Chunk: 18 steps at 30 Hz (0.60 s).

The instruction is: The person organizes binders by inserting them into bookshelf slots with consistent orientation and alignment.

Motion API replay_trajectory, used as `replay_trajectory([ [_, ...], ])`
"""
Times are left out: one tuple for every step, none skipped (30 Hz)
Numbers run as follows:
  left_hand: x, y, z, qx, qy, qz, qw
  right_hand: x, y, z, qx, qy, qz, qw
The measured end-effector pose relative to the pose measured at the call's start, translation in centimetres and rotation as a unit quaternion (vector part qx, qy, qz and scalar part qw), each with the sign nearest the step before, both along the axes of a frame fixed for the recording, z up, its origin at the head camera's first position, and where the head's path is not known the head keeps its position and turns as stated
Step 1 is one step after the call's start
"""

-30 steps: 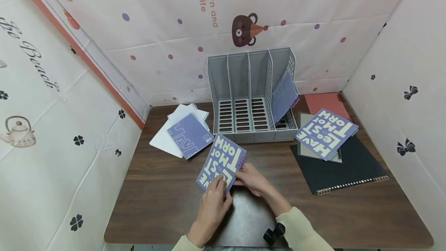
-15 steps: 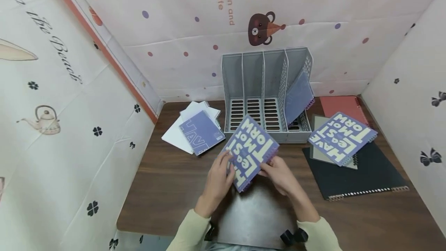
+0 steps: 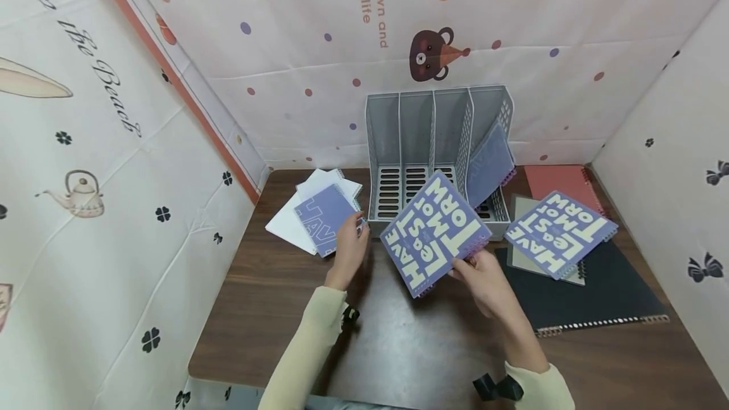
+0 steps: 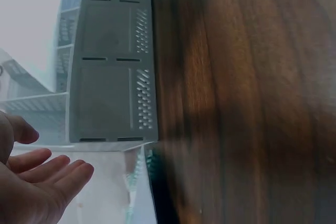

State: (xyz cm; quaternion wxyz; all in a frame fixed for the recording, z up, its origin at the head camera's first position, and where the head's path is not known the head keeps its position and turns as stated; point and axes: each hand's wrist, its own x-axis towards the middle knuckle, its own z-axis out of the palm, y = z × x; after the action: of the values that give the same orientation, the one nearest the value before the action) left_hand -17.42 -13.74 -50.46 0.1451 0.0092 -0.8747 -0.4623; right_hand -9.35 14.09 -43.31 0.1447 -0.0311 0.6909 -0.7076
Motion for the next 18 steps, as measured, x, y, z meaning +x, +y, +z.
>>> replay_trajectory([
  [-0.5, 0.2, -0.1, -0.001, -0.005, 0.001, 1.0, 0.0, 0.1, 0.1, -0.001, 0.003, -0.001, 1.0],
  [-1.0, 0.3, -0.3, -0.004, -0.008, 0.002, 1.0, 0.0, 0.2, 0.2, -0.003, 0.005, -0.003, 1.0],
  [-1.4, 0.5, -0.4, -0.009, -0.012, 0.002, 0.9999, 0.0, 0.2, 0.4, -0.006, 0.006, -0.005, 1.0],
  [-1.8, 0.7, -0.4, -0.014, -0.013, 0.003, 0.9998, 0.0, 0.3, 0.5, -0.005, 0.009, -0.008, 0.9999],
  [-2.0, 0.8, -0.4, -0.019, -0.012, 0.004, 0.9997, 0.0, 0.4, 0.7, -0.005, 0.011, -0.011, 0.9999],
  [-2.3, 0.9, -0.4, -0.024, -0.011, 0.005, 0.9996, -0.1, 0.4, 0.9, -0.005, 0.012, -0.013, 0.9998],
  [-2.5, 0.9, -0.3, -0.025, -0.011, 0.006, 0.9996, -0.1, 0.4, 1.0, -0.006, 0.013, -0.015, 0.9998],
  [-2.6, 0.9, -0.2, -0.028, -0.01, 0.007, 0.9995, -0.1, 0.5, 1.0, -0.007, 0.013, -0.017, 0.9997],
  [-2.7, 0.9, -0.2, -0.033, -0.01, 0.01, 0.9994, -0.1, 0.5, 1.1, -0.006, 0.014, -0.019, 0.9997],
  [-2.8, 0.9, -0.1, -0.036, -0.009, 0.013, 0.9992, -0.1, 0.6, 1.2, -0.006, 0.014, -0.02, 0.9997],
  [-2.8, 0.8, -0.1, -0.042, -0.007, 0.018, 0.9989, -0.2, 0.6, 1.3, -0.005, 0.015, -0.023, 0.9996],
  [-2.9, 0.8, -0.2, -0.046, -0.005, 0.019, 0.9987, -0.2, 0.7, 1.3, -0.003, 0.014, -0.028, 0.9995],
  [-3.0, 0.7, -0.2, -0.047, -0.006, 0.02, 0.9987, -0.2, 0.8, 1.4, -0.001, 0.014, -0.034, 0.9993],
  [-3.1, 0.7, -0.2, -0.049, -0.006, 0.019, 0.9986, -0.2, 0.8, 1.5, 0.001, 0.014, -0.04, 0.9991],
  [-3.2, 0.6, -0.2, -0.049, -0.006, 0.018, 0.9986, -0.3, 0.9, 1.5, 0.003, 0.015, -0.046, 0.9988],
  [-3.3, 0.6, -0.2, -0.052, -0.007, 0.018, 0.9985, -0.3, 0.9, 1.6, 0.004, 0.016, -0.051, 0.9985],
  [-3.5, 0.5, -0.3, -0.053, -0.009, 0.018, 0.9984, -0.4, 1.0, 1.6, 0.007, 0.018, -0.057, 0.9982],
  [-3.6, 0.5, -0.2, -0.056, -0.012, 0.017, 0.9982, -0.6, 1.0, 1.7, 0.008, 0.02, -0.062, 0.9979],
])
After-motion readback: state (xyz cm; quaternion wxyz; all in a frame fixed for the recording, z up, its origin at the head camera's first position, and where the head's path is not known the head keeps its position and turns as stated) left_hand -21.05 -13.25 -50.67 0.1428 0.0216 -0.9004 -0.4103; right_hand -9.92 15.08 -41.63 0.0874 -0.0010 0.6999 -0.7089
